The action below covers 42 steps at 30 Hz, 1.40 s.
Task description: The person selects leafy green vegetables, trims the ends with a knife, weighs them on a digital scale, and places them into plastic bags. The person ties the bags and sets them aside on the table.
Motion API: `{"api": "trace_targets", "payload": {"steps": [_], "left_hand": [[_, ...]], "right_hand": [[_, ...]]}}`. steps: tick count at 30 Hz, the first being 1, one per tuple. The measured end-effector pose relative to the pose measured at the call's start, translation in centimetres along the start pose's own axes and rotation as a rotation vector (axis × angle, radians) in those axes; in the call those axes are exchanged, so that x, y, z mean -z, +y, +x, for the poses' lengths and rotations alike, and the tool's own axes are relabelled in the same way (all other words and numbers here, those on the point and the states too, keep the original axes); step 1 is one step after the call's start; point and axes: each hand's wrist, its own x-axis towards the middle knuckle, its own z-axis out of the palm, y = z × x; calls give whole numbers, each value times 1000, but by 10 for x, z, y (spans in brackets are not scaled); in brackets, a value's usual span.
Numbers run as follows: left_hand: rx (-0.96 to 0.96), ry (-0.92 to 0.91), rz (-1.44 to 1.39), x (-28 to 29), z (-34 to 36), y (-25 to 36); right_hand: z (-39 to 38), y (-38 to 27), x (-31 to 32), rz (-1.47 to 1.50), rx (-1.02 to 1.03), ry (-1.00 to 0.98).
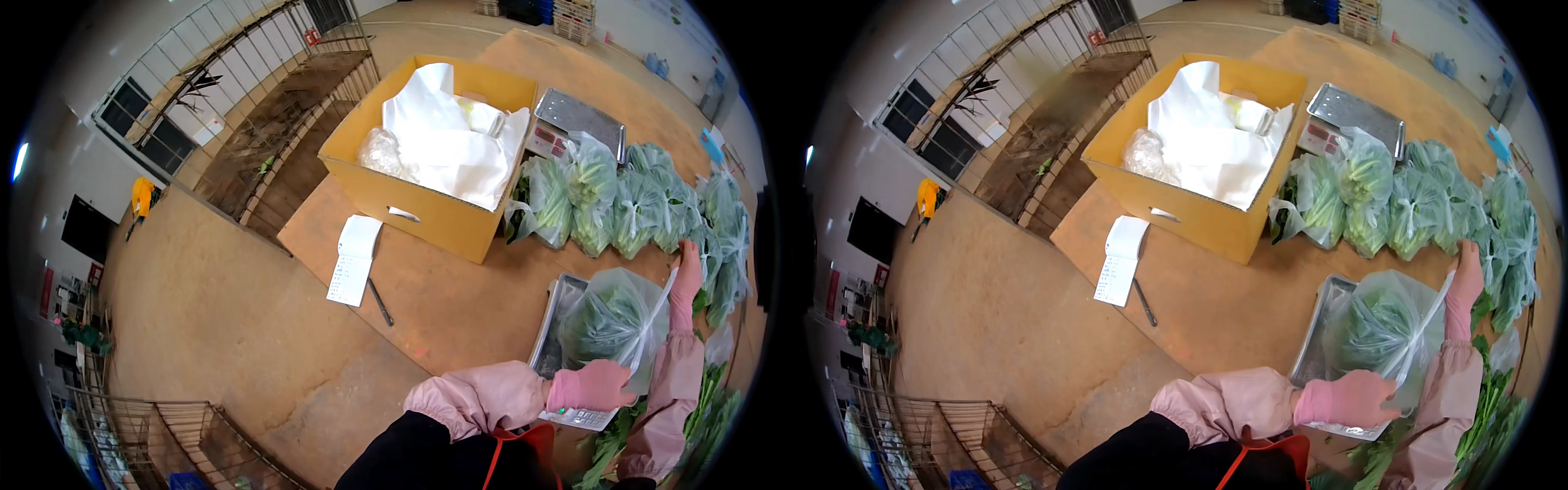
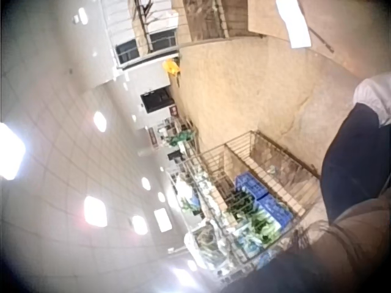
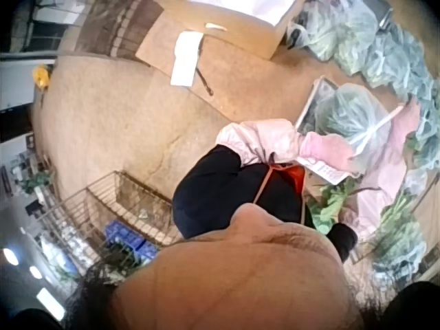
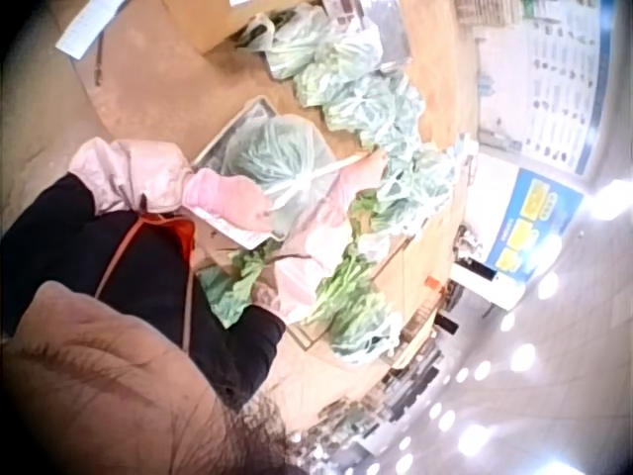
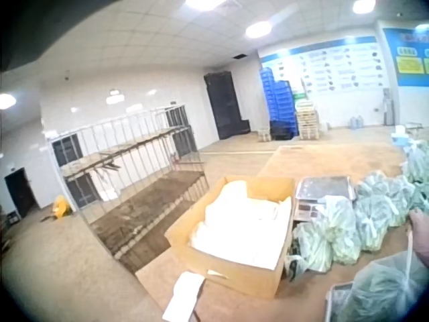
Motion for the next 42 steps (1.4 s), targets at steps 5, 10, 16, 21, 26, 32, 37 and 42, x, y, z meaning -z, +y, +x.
{"api": "trace_targets", "payload": {"steps": [5, 10, 16, 21, 26, 32, 37, 42], "left_hand": [[-311, 94, -34, -1, 7, 19], [-107, -330, 111, 32, 10, 20], [-21, 211, 73, 84, -40, 3], [257, 215, -106, 69, -72, -79], [404, 233, -540, 38, -73, -95], [385, 451, -496, 67, -57, -51], [463, 522, -410, 67, -69, -52], [494, 656, -293, 40, -74, -23]], "right_hand": [[-2, 43, 0, -114, -63, -68], [-6, 21, -18, -227, -245, -301], [-8, 5, 115, 815, -225, -804], [-136, 27, 123, 475, 337, -538], [-156, 2, 96, 273, 282, -615], [-108, 46, 145, 617, -294, -185], [-11, 148, 131, 475, -498, 157], [122, 253, 191, 74, -615, 358]]}}
